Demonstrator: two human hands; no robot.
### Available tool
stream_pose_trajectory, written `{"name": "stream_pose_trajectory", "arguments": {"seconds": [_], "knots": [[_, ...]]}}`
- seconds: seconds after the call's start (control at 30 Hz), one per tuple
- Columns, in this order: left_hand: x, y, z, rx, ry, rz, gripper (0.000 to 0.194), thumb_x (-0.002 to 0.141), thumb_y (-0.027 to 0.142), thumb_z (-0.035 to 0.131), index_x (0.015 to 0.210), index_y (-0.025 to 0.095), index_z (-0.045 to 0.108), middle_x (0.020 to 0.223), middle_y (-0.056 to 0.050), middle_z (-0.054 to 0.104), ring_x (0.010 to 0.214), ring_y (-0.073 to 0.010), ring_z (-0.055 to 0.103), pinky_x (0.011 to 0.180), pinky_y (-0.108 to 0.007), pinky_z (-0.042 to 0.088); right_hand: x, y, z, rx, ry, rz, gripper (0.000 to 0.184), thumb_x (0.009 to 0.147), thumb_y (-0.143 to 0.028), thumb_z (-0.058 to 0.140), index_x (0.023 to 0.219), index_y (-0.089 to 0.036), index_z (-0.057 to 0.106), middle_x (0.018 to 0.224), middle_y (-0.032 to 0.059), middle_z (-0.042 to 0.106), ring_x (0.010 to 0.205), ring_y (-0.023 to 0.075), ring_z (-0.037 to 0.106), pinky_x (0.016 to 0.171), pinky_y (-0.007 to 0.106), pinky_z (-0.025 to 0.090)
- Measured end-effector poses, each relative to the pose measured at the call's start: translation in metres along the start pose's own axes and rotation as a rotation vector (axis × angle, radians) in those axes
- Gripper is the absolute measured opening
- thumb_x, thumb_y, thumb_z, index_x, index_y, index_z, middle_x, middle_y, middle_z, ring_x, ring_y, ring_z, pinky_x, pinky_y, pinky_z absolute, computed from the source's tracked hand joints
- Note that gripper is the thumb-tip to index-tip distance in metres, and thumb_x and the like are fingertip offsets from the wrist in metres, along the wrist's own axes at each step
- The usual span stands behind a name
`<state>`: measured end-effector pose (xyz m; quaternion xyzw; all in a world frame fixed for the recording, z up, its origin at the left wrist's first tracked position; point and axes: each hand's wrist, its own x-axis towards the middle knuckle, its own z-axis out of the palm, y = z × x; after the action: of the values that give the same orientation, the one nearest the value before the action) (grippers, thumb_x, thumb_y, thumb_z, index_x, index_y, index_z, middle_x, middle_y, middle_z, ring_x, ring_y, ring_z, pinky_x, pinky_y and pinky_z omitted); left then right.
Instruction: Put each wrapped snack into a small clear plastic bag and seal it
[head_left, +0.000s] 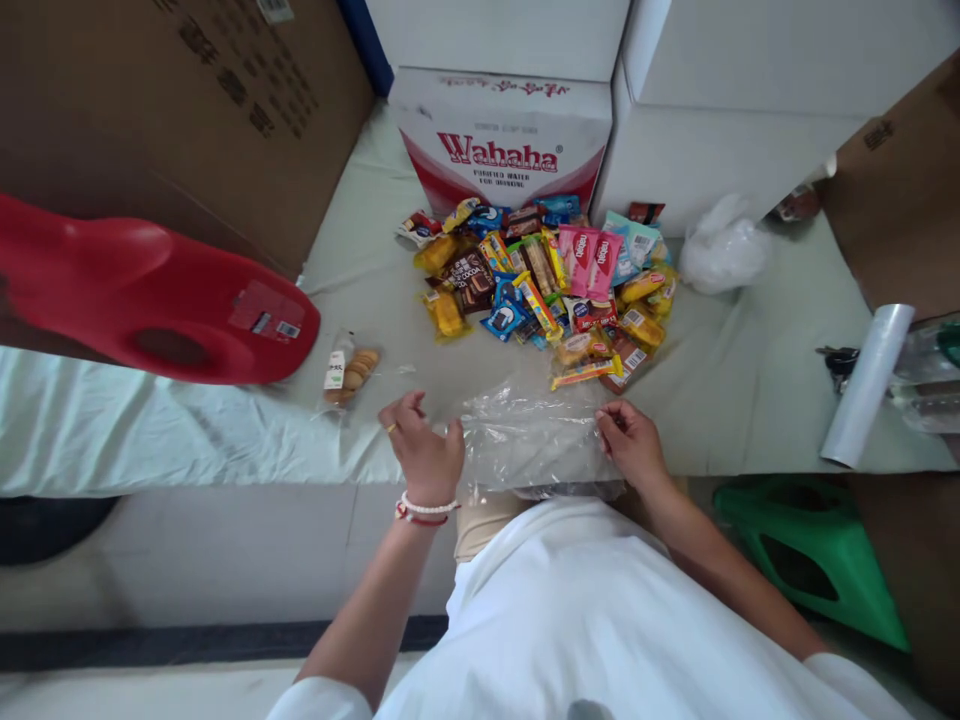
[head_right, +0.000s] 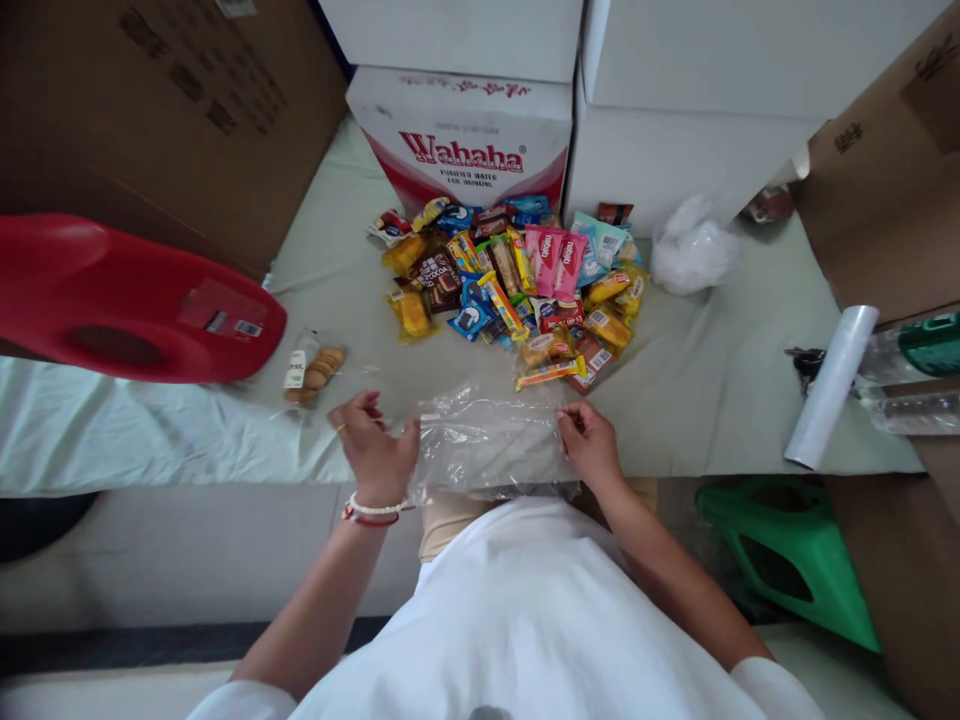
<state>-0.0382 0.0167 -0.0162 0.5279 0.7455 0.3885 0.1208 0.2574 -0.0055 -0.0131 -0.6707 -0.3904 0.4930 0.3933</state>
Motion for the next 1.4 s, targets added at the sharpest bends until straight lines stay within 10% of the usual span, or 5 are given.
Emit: {"name": "stream_pose_trajectory", "arguments": {"seconds": [0.2, 0.6, 0.8, 1.07, 1.4], "knots": [[-0.005, 0.001, -0.009, 0.099, -0.552, 0.706, 0.026, 0.088, 0.016, 0.060, 0.099, 0.036, 0.071, 0.107, -0.003, 0.074, 0.118, -0.0253, 0.065, 0.115, -0.054, 0.040, 0.010, -0.005, -0.007, -0.166, -0.020, -0.096, 0.030, 0.089, -0.054, 0.063, 0.088, -0.025, 0.062, 0.062, -0.0025, 0.056, 0.051, 0.0158, 0.048, 0.048, 0.029, 0.039], [0.022, 0.008, -0.057, 0.325, -0.067, 0.349, 0.030, 0.090, 0.030, 0.059, 0.116, 0.018, 0.070, 0.125, -0.020, 0.062, 0.117, -0.0352, 0.061, 0.104, -0.056, 0.050, 0.067, -0.038, -0.023, -0.571, -0.277, -0.423, 0.024, 0.093, -0.040, 0.058, 0.096, -0.021, 0.071, 0.078, 0.0032, 0.071, 0.068, 0.0182, 0.060, 0.067, 0.028, 0.043], [0.037, 0.073, -0.007, 0.064, -0.912, 0.721, 0.032, 0.093, 0.020, 0.051, 0.119, 0.027, 0.068, 0.115, -0.013, 0.070, 0.111, -0.0289, 0.069, 0.098, -0.045, 0.055, 0.081, -0.063, -0.017, -0.623, -0.482, -0.551, 0.020, 0.092, -0.036, 0.060, 0.090, -0.020, 0.073, 0.077, 0.0022, 0.069, 0.067, 0.0159, 0.058, 0.067, 0.026, 0.040], [0.032, 0.061, 0.023, 0.703, -0.927, 0.514, 0.046, 0.101, 0.030, 0.043, 0.141, 0.010, 0.055, 0.097, -0.021, 0.073, 0.081, -0.0329, 0.074, 0.068, -0.040, 0.056, 0.110, -0.078, -0.055, -0.524, -0.594, -0.298, 0.038, 0.087, -0.057, 0.064, 0.093, -0.020, 0.074, 0.069, 0.0003, 0.067, 0.060, 0.0157, 0.056, 0.059, 0.026, 0.040], [-0.001, 0.027, 0.018, 0.271, -0.710, 0.996, 0.052, 0.095, 0.009, 0.048, 0.140, 0.032, 0.061, 0.146, -0.010, 0.063, 0.143, -0.0244, 0.053, 0.124, -0.049, 0.033, 0.218, -0.154, -0.017, -1.033, 0.261, -0.313, 0.063, 0.083, -0.070, 0.070, 0.103, -0.011, 0.071, 0.102, 0.0240, 0.071, 0.107, 0.0377, 0.064, 0.092, 0.053, 0.048]]}}
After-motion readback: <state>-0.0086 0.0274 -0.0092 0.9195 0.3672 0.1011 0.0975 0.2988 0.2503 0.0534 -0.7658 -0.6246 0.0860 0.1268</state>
